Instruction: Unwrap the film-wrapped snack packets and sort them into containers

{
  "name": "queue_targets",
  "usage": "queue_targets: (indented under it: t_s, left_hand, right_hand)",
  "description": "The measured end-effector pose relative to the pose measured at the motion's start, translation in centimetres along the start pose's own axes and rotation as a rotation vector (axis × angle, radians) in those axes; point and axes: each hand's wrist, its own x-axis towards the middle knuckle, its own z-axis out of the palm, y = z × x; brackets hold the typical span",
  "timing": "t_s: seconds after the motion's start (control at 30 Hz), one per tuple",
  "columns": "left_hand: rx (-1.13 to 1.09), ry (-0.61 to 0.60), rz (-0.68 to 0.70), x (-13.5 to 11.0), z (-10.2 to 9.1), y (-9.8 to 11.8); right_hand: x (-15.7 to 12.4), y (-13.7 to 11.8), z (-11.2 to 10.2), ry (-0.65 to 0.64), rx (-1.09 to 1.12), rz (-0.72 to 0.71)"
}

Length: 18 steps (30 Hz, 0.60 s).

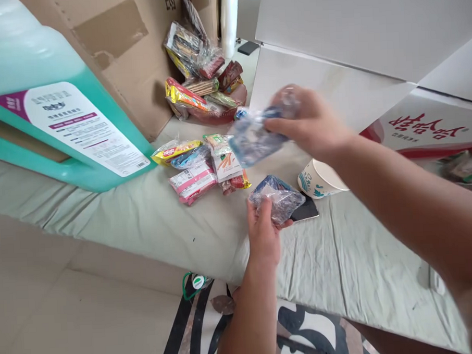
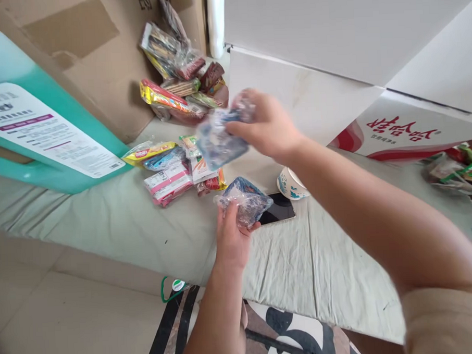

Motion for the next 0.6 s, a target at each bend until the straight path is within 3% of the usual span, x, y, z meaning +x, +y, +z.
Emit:
queue_targets:
  t_s: [0.1, 0.2, 0.3, 0.37, 0.47, 0.6]
  left_hand:
    - [-0.023, 0.011, -0.020, 0.1, -0.3, 0.1]
    - [-0.034, 0.025, -0.031, 0.2, -0.4, 0.5]
    - [-0.060, 0.037, -0.006, 0.4, -0.3, 1.0]
    - [-0.075, 0.038, 0.003, 0.6, -0.3, 1.2]
    - [-0.085, 0.033, -0.011, 0.9, -0.3, 1.4]
    - [-0.077, 0.021, -0.025, 1.2, -0.8, 1.6]
  right_hand:
    - [6.7, -0.1, 6.5, -0.112, 0.060, -0.071]
    - [11.1, 0.3, 9.9, -0.121, -0.015, -0.018]
    - [13.2, 1.2, 11.3, -0.159, -0.328, -0.121]
    - [13.9, 1.8, 12.1, -0.235, -0.507, -0.113]
    - [14.5, 2.3, 13.5, -0.288, -0.636, -0.027]
    - [14.9, 2.2, 13.5, -0.274, -0.669, -0.116]
